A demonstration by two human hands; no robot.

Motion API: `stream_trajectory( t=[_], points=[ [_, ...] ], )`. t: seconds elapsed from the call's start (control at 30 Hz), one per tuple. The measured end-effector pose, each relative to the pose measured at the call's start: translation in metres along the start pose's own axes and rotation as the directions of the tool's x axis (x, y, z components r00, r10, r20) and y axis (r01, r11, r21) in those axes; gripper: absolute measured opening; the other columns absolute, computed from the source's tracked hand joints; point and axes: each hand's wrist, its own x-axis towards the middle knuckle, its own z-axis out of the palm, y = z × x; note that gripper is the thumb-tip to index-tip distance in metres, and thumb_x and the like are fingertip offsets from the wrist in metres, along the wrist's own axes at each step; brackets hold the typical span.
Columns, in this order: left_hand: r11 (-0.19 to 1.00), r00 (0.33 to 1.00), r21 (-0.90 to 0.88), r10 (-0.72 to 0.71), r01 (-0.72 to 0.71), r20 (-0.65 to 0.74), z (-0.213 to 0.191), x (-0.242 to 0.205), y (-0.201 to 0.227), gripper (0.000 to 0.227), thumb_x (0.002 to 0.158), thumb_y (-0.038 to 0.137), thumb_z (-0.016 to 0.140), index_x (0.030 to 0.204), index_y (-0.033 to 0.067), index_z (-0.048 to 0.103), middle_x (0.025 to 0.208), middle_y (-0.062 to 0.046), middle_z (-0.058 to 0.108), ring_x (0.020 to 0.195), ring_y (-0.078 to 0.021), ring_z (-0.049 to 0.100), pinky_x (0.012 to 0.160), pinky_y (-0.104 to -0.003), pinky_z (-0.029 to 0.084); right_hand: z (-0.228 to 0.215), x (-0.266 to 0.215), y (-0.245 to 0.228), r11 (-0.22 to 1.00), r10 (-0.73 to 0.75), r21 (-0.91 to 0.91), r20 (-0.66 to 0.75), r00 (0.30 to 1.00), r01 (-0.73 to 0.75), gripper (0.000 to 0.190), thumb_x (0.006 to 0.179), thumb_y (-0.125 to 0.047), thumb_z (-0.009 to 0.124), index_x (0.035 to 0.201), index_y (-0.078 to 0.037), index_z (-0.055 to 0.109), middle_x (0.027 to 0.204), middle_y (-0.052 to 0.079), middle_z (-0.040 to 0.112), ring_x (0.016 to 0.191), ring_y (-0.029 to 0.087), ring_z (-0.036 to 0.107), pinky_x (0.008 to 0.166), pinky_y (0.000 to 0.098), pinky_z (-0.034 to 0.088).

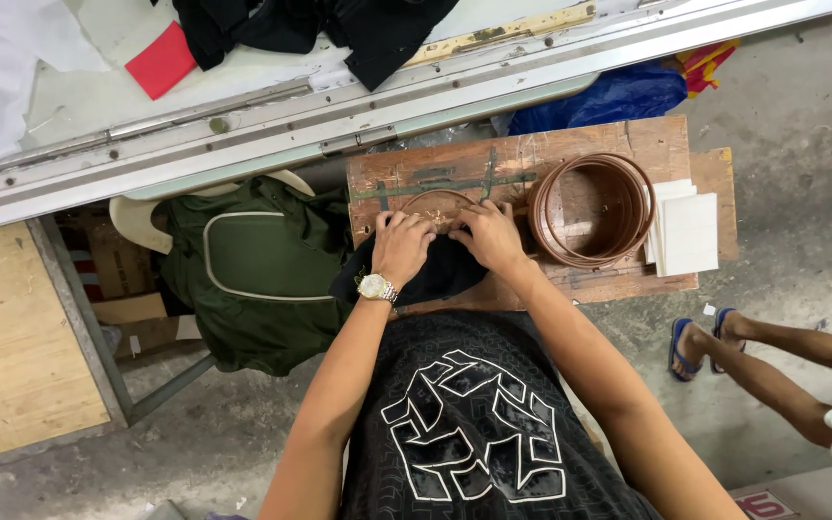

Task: Loading black baseball hats into wooden embroidery hoops at various workstations on a sewing factory floor.

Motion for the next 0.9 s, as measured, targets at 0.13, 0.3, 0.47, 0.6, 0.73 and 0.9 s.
stream_trajectory(
  t=[0.13, 0.3, 0.47, 0.6, 0.73, 0.9],
  points=[
    [1.0, 1.0, 0.014, 0.011, -0.011, 0.008, 0.003, 0.002, -0.003, 0.02, 0.1, 0.036, 0.057, 0.104, 0.0248, 0.073, 0.093, 0.002, 0.072, 0.108, -0.0165, 0.062, 0.115, -0.045, 0.027, 0.0, 0.0, 0.001, 0.999, -0.017, 0.032, -0.01, 1.0, 0.018, 0.016, 0.093, -0.029, 0.074, 0.1, -0.015, 0.072, 0.095, 0.003, 0.07, 0.105, 0.026, 0.061, 0.104, 0.0541, 0.039],
    [0.996, 0.999, 0.073, 0.046, -0.046, -0.004, 0.015, 0.003, -0.009, 0.018, 0.098, 0.036, 0.058, 0.102, 0.0253, 0.072, 0.095, 0.004, 0.07, 0.108, -0.015, 0.059, 0.113, -0.046, 0.029, 0.002, 0.0, 0.0, 0.999, -0.032, -0.023, -0.018, 0.999, 0.032, 0.018, 0.091, -0.031, 0.075, 0.1, -0.016, 0.071, 0.095, 0.002, 0.069, 0.105, 0.025, 0.059, 0.103, 0.0525, 0.04],
    [0.95, 0.972, 0.257, 0.211, -0.178, -0.107, -0.028, -0.004, 0.031, 0.01, 0.093, 0.02, 0.066, 0.101, 0.0159, 0.071, 0.118, -0.007, 0.065, 0.121, -0.0263, 0.055, 0.113, -0.053, 0.034, 0.0, -0.016, -0.021, 0.921, -0.284, -0.35, -0.309, 0.908, 0.169, 0.032, 0.071, -0.031, 0.089, 0.09, -0.011, 0.071, 0.111, 0.007, 0.062, 0.124, 0.033, 0.052, 0.112, 0.0553, 0.035],
    [0.969, 0.985, 0.179, 0.166, -0.172, 0.045, -0.004, -0.025, 0.025, 0.026, 0.089, 0.02, 0.071, 0.112, 0.0156, 0.061, 0.11, -0.005, 0.057, 0.106, -0.0257, 0.058, 0.087, -0.04, 0.048, 0.036, -0.03, -0.01, 0.946, -0.303, -0.208, -0.296, 0.906, 0.248, 0.024, 0.077, -0.019, 0.082, 0.098, -0.013, 0.072, 0.111, 0.006, 0.059, 0.115, 0.03, 0.057, 0.09, 0.038, 0.051],
    [0.971, 0.962, 0.211, 0.054, -0.114, 0.269, -0.02, -0.038, 0.023, 0.042, 0.086, 0.035, 0.077, 0.122, 0.0185, 0.061, 0.111, -0.004, 0.061, 0.105, -0.0253, 0.058, 0.087, -0.041, 0.043, 0.038, -0.041, 0.015, 0.941, -0.334, -0.122, -0.188, 0.924, 0.315, 0.034, 0.077, -0.024, 0.083, 0.108, -0.011, 0.074, 0.116, 0.006, 0.062, 0.113, 0.03, 0.06, 0.089, 0.0364, 0.054],
    [0.962, 0.98, 0.245, 0.073, -0.118, 0.188, -0.009, -0.021, 0.028, 0.026, 0.089, 0.026, 0.071, 0.111, 0.0144, 0.068, 0.101, -0.005, 0.067, 0.1, -0.0263, 0.061, 0.086, -0.042, 0.042, 0.031, -0.034, 0.0, 0.966, -0.224, -0.164, -0.133, 0.966, 0.201, 0.032, 0.079, -0.026, 0.083, 0.107, -0.015, 0.074, 0.112, 0.002, 0.062, 0.112, 0.025, 0.06, 0.09, 0.032, 0.053]
  ],
)
